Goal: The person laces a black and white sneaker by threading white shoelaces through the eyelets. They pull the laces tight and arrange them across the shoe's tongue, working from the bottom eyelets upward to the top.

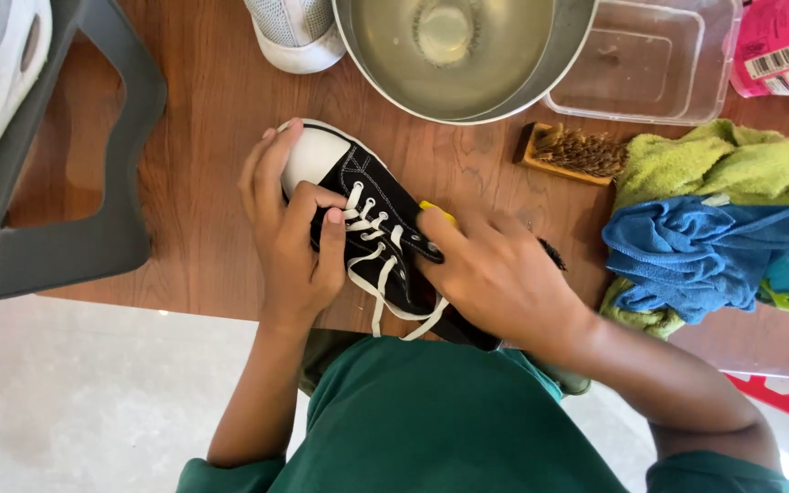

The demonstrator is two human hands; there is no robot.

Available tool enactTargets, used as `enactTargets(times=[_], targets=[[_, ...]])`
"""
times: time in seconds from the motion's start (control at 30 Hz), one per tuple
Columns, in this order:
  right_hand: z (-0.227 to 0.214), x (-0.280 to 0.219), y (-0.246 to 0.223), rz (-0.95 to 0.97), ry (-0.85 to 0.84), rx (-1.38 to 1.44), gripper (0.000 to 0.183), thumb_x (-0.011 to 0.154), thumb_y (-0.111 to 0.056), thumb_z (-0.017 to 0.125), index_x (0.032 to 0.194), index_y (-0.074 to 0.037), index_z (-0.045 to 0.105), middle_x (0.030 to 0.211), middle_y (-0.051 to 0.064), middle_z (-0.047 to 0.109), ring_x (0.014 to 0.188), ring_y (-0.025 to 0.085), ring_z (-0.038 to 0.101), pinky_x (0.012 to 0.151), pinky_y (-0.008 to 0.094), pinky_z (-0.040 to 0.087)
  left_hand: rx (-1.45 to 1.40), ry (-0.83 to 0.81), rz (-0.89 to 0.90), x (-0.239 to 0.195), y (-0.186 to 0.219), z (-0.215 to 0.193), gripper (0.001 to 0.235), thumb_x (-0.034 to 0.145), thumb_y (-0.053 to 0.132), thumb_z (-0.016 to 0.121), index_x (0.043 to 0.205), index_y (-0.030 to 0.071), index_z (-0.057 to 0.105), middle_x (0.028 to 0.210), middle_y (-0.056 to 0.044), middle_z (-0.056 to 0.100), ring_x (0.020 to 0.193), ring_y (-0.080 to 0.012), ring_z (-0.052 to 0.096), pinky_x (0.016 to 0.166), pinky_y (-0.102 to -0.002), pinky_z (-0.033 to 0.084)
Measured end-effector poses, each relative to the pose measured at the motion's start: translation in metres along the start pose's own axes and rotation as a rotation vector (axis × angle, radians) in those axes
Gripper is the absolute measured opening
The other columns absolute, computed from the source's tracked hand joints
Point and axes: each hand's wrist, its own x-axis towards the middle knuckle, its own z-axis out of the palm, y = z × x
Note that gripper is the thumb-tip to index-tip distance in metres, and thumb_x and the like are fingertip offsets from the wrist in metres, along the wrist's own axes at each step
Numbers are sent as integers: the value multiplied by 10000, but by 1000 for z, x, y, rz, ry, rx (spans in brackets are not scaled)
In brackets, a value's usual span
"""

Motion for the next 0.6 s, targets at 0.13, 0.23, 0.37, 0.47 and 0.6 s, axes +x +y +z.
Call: enactTargets(times=[0.13, 0.23, 0.37, 0.47, 0.6], targets=[[0, 4, 5, -55, 75, 102, 286, 985, -120, 671, 712, -197, 630, 979, 24, 549, 700, 190, 532, 521, 327, 467, -17, 7, 1, -3, -2, -1, 435, 1112, 286, 352, 925, 16, 637, 1525, -234, 433, 1451, -424, 374, 1270, -606, 335], [4, 4, 8, -160, 249, 141, 251, 975, 15, 591, 782, -146, 590, 884, 25, 495, 647, 202, 457, 516, 328, 359, 21, -15, -44, -7, -7, 1, 285, 1092, 214, 401, 989, 32, 594, 1575, -194, 405, 1485, -438, 375, 1266, -606, 329], [30, -9, 16, -104, 548, 215, 84, 964, -61, 699, 950, -118, 759, 907, 34, 518, 593, 157, 459, 490, 291, 383, 56, 47, -38, -12, -17, 8, 129, 994, 129, 462, 911, 65, 538, 1550, -203, 434, 1433, -489, 381, 1174, -633, 301], [48, -12, 23, -62, 685, 243, 82, 944, -56, 730, 939, -93, 803, 867, 33, 448, 538, 163, 423, 452, 315, 373, 58, 67, -39, -12, -19, 10, 96, 967, 121, 485, 906, 76, 544, 1544, -189, 446, 1422, -494, 399, 1160, -634, 314], [51, -12, 23, 36, 748, 275, 167, 984, -67, 669, 1039, -69, 827, 803, 18, 403, 505, 154, 402, 427, 326, 384, 110, 114, -20, -14, -17, 8, 101, 936, 126, 509, 863, 86, 567, 1523, -171, 475, 1388, -471, 439, 1169, -613, 352]])
